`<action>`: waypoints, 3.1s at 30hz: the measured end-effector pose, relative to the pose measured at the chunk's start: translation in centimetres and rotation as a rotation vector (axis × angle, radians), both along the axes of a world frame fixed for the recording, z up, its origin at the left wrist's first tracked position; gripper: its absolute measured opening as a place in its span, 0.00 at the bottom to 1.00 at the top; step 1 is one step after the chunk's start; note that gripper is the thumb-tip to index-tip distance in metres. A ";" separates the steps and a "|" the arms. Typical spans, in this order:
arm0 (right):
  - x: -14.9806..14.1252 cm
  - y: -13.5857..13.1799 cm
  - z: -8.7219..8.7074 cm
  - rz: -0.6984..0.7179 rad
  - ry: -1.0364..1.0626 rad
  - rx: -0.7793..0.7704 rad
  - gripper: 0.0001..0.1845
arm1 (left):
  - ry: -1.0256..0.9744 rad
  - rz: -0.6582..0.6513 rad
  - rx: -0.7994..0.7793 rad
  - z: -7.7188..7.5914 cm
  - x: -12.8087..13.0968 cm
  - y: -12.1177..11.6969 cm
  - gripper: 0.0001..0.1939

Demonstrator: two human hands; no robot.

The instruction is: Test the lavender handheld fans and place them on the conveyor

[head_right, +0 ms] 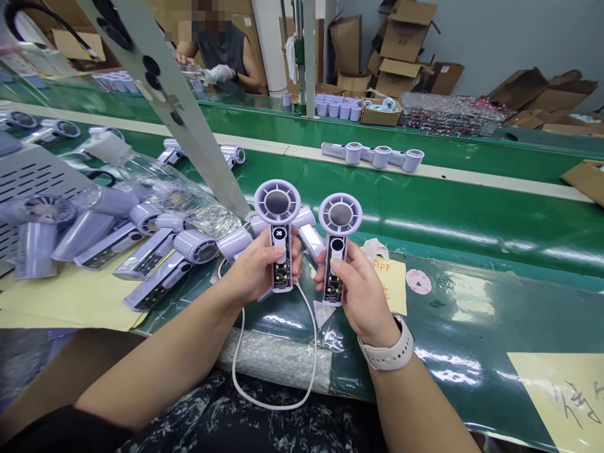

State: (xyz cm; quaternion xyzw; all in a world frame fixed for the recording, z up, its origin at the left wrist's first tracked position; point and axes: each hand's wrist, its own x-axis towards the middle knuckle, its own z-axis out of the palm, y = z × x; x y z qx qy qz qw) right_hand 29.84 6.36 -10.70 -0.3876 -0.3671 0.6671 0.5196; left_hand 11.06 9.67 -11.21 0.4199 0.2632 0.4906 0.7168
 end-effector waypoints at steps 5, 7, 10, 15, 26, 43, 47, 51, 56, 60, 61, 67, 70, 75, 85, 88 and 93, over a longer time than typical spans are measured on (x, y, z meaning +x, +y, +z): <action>-0.3 -0.1 0.2 0.024 0.022 0.084 0.14 | -0.016 -0.128 0.085 -0.5 -0.1 0.2 0.20; -0.4 -0.1 0.2 0.022 0.018 0.088 0.15 | 0.004 -0.120 0.094 -0.6 0.0 0.2 0.19; -0.3 0.0 0.1 0.032 0.010 0.081 0.16 | 0.027 -0.125 0.083 -0.6 0.0 0.2 0.19; -0.3 0.2 -0.5 0.034 -0.033 0.078 0.16 | 0.057 -0.121 0.079 -0.7 0.0 0.1 0.21; -0.3 0.3 -0.1 0.001 -0.068 0.113 0.13 | 0.130 -0.081 0.121 -1.0 -0.3 0.4 0.18; -0.8 -0.7 1.1 0.005 0.106 0.099 0.15 | -0.074 -0.026 0.058 0.5 -0.5 -1.2 0.26; -0.4 -0.3 1.0 -0.065 0.124 0.048 0.14 | -0.082 -0.014 0.001 0.7 -0.2 -0.9 0.28; -0.2 0.0 0.7 0.011 0.137 -0.030 0.16 | -0.053 -0.051 -0.102 0.7 0.0 -0.8 0.29; -0.1 0.0 0.9 0.028 0.136 -0.020 0.21 | -0.108 -0.055 -0.103 0.7 0.1 -0.5 0.21; 0.4 0.0 0.8 0.021 0.134 -0.013 0.18 | -0.182 -0.052 -0.133 0.7 0.0 -0.1 0.15; 0.6 0.0 0.8 0.029 0.111 -0.005 0.18 | -0.182 -0.037 -0.141 0.7 -0.1 -0.1 0.14; 0.6 0.0 0.9 -0.170 0.059 0.036 0.15 | -0.064 0.007 -0.060 0.6 -0.5 -0.1 0.20; 0.1 -0.1 1.1 -0.217 0.107 0.011 0.13 | -0.026 0.000 -0.007 0.6 -0.4 -0.2 0.24; -0.2 0.1 0.9 -0.214 0.054 0.019 0.16 | -0.036 -0.025 0.006 0.1 -0.2 0.0 0.29; 2.1 -1.4 0.9 -0.164 -0.423 0.544 0.26 | 0.301 0.173 0.425 0.8 -1.2 -0.9 0.23; 2.4 -1.6 1.3 -0.058 -0.531 0.807 0.36 | 0.397 0.294 0.658 0.6 -1.1 -1.0 0.06; 3.2 -1.7 0.6 0.000 -0.497 0.771 0.50 | 0.303 0.352 0.655 0.6 -0.9 -1.9 0.20</action>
